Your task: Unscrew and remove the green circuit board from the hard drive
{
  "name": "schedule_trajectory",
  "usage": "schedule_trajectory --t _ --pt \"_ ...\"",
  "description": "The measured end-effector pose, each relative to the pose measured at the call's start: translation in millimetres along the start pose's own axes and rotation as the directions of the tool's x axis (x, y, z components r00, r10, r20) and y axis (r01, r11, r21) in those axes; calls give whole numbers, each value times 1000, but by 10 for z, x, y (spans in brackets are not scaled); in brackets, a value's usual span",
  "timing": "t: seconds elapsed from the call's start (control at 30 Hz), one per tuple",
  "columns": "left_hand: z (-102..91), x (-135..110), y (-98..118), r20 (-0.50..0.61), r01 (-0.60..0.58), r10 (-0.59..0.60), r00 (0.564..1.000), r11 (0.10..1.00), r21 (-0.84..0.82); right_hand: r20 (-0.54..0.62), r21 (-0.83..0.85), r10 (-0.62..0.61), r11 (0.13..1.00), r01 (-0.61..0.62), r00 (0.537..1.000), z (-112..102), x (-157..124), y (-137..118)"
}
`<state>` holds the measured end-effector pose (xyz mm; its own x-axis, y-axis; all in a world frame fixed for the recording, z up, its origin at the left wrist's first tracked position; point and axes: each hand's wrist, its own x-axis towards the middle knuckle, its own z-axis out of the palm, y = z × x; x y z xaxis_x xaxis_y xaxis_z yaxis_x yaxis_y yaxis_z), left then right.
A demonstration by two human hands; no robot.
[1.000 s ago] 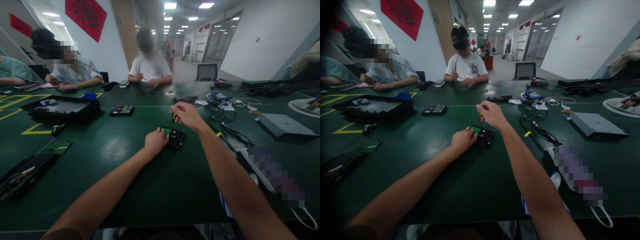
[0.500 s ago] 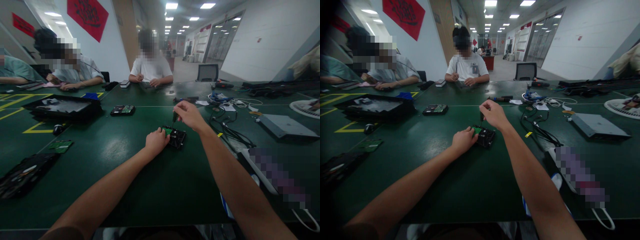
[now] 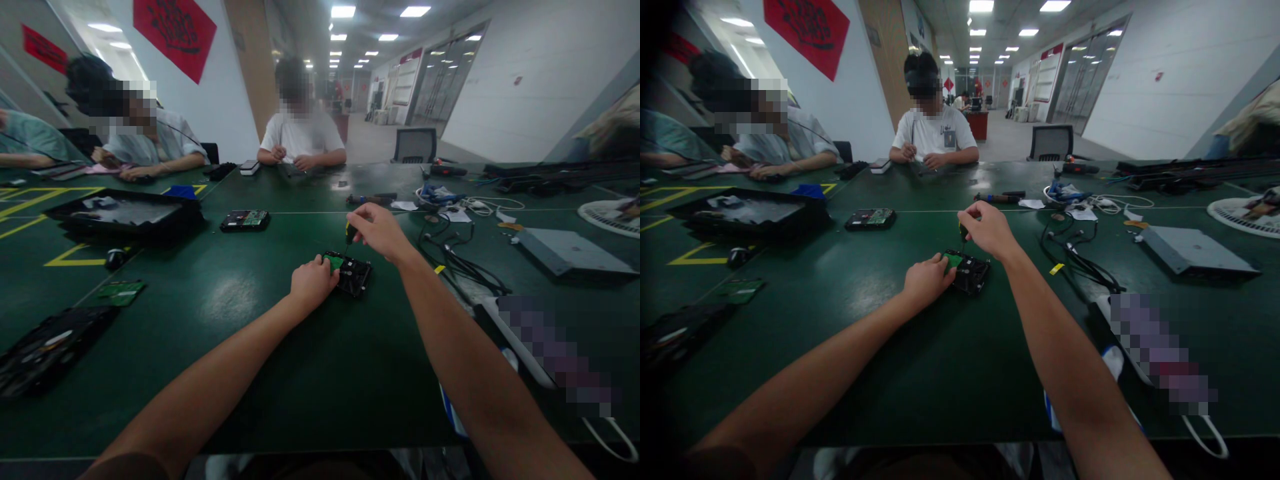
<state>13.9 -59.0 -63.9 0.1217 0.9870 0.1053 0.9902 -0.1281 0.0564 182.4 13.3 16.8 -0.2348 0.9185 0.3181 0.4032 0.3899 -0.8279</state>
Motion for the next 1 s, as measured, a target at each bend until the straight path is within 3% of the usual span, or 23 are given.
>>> schedule_trajectory --t 0.27,0.57,0.77,0.9,1.0 --pt "-5 -6 2 -10 -5 5 1000 1000 -1 109 138 -44 990 28 993 37 -15 -8" --pt "4 1 0 -3 -6 6 1000 1000 -9 -18 -49 -9 999 8 1000 2 -17 -35" --pt "6 -10 -1 -19 -8 8 1000 1000 -1 124 73 -87 994 79 988 45 -34 -33" --pt "5 -5 -1 -16 -7 7 1000 1000 -2 150 124 -76 991 58 986 60 -33 -25" --pt "5 2 0 -8 -4 4 1000 1000 0 122 72 -93 994 84 988 44 -26 -25"
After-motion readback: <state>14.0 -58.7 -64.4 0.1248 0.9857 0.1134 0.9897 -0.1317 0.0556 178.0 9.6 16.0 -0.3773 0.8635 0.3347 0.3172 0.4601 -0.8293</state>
